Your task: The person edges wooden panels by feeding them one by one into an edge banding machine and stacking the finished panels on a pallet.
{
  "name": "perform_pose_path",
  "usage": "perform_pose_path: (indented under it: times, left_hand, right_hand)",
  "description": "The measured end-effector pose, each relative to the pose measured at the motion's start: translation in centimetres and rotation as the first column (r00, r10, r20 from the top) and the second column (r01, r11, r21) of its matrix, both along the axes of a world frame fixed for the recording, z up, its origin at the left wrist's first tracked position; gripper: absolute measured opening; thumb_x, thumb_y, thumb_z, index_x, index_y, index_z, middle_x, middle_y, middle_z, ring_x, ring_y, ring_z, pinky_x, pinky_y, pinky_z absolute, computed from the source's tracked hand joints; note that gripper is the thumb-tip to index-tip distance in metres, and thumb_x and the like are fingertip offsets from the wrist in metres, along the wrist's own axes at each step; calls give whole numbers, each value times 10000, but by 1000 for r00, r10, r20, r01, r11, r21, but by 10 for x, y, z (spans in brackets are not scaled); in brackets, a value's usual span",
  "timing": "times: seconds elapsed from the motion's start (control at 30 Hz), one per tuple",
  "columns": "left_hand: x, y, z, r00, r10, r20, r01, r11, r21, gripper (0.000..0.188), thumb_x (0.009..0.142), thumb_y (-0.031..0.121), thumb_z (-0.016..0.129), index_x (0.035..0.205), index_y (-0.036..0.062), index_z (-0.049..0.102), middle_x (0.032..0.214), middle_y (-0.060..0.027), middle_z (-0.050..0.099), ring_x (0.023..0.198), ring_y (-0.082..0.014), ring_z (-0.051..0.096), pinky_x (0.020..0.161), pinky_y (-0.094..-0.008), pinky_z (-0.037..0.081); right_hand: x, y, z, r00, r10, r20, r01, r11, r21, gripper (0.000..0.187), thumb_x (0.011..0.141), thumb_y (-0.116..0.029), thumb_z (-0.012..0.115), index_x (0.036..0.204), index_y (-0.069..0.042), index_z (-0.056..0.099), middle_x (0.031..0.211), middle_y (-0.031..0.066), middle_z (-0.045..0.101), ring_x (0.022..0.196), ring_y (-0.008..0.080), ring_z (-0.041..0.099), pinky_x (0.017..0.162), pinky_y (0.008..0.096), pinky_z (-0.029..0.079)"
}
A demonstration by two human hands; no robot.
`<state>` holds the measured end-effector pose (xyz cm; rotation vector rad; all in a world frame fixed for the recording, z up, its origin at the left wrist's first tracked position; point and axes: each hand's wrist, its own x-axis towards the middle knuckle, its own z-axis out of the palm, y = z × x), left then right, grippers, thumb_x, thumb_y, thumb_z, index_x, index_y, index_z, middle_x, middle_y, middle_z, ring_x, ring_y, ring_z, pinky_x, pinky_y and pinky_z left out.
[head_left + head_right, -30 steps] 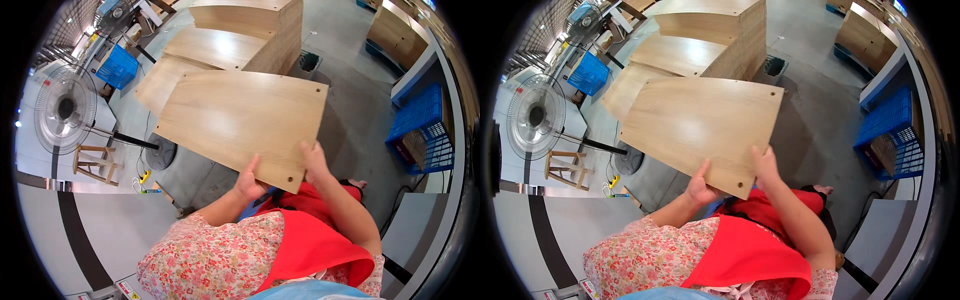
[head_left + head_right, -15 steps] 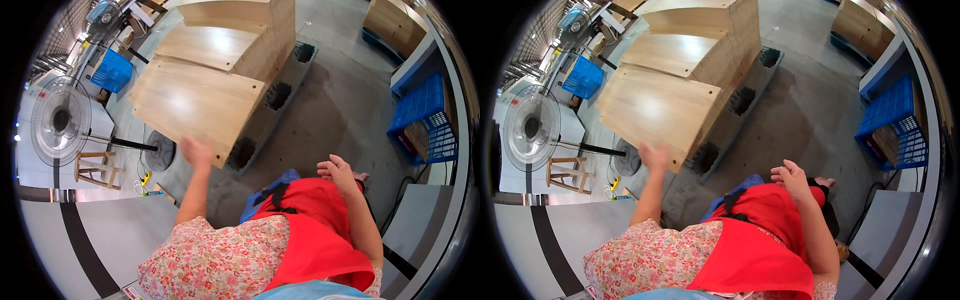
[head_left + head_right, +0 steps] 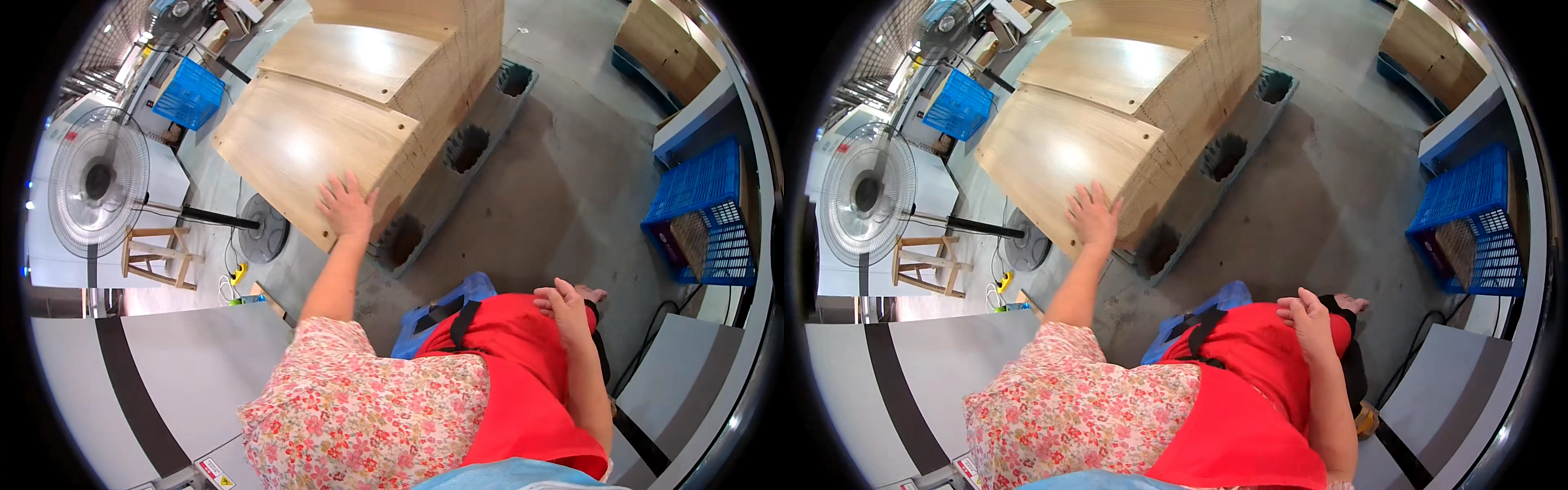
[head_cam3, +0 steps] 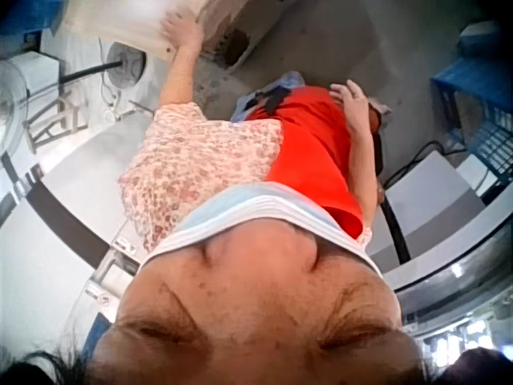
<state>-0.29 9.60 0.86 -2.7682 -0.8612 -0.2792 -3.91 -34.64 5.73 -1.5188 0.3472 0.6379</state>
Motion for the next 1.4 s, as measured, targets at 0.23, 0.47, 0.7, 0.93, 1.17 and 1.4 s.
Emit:
perform_pose_path:
  times: [0.23, 0.47, 0.7, 0.93, 1.17, 1.4]
  left_hand:
    - [17, 59, 0, 999, 25, -30, -24, 999, 41, 716, 884, 627, 459, 1436, 180, 377, 1478, -194, 321, 1327, -456, 312, 1036, -601, 285]
    - [26, 82, 3, 993, 79, -94, -76, 997, 30, 697, 908, 616, 422, 1467, 211, 325, 1508, -167, 286, 1354, -428, 284, 1064, -583, 253]
    - [19, 93, 4, 989, 105, -99, -106, 994, 2, 709, 902, 623, 424, 1471, 213, 318, 1517, -161, 277, 1363, -421, 275, 1077, -574, 236]
    - [57, 64, 2, 994, 50, -93, -56, 996, -70, 685, 889, 597, 467, 1420, 168, 404, 1470, -180, 363, 1353, -388, 322, 1086, -545, 248]
    - [18, 129, -31, 984, 74, -164, -66, 997, 50, 662, 950, 513, 444, 1428, 60, 377, 1392, -163, 471, 1267, -338, 446, 1032, -472, 370]
    - [37, 77, 7, 987, -38, -159, 73, 972, 221, 586, 904, 343, 477, 1438, 126, 375, 1233, -232, 545, 1043, -382, 593, 738, -506, 533]
  right_hand:
    - [0, 0, -7, 999, -27, -44, 27, 1000, 6, 513, 977, -151, 484, 1402, 80, 314, 1100, 156, 635, 879, 171, 640, 752, 264, 517]
    - [-5, -14, -10, 995, -49, -83, 45, 998, -42, 512, 976, -158, 489, 1398, 81, 324, 1098, 148, 638, 874, 166, 640, 752, 262, 515]
    - [-8, -7, -8, 995, -39, -88, 35, 998, -53, 510, 977, -176, 492, 1389, 84, 343, 1095, 140, 640, 862, 152, 639, 748, 252, 513]
    - [15, -53, 28, 997, -45, 58, 57, 973, -224, 468, 964, -149, 509, 1347, 97, 401, 1056, 137, 657, 872, 160, 644, 781, 272, 517]
    - [74, -129, 109, 689, 543, 480, 182, 512, -840, 337, 885, -152, 573, 1157, 47, 554, 1077, 171, 616, 998, 293, 604, 860, 381, 482]
    - [104, -291, 288, 721, 679, 137, 654, -601, -460, 390, 829, -243, 626, 1174, -62, 606, 1308, 117, 524, 1217, 250, 465, 994, 412, 364]
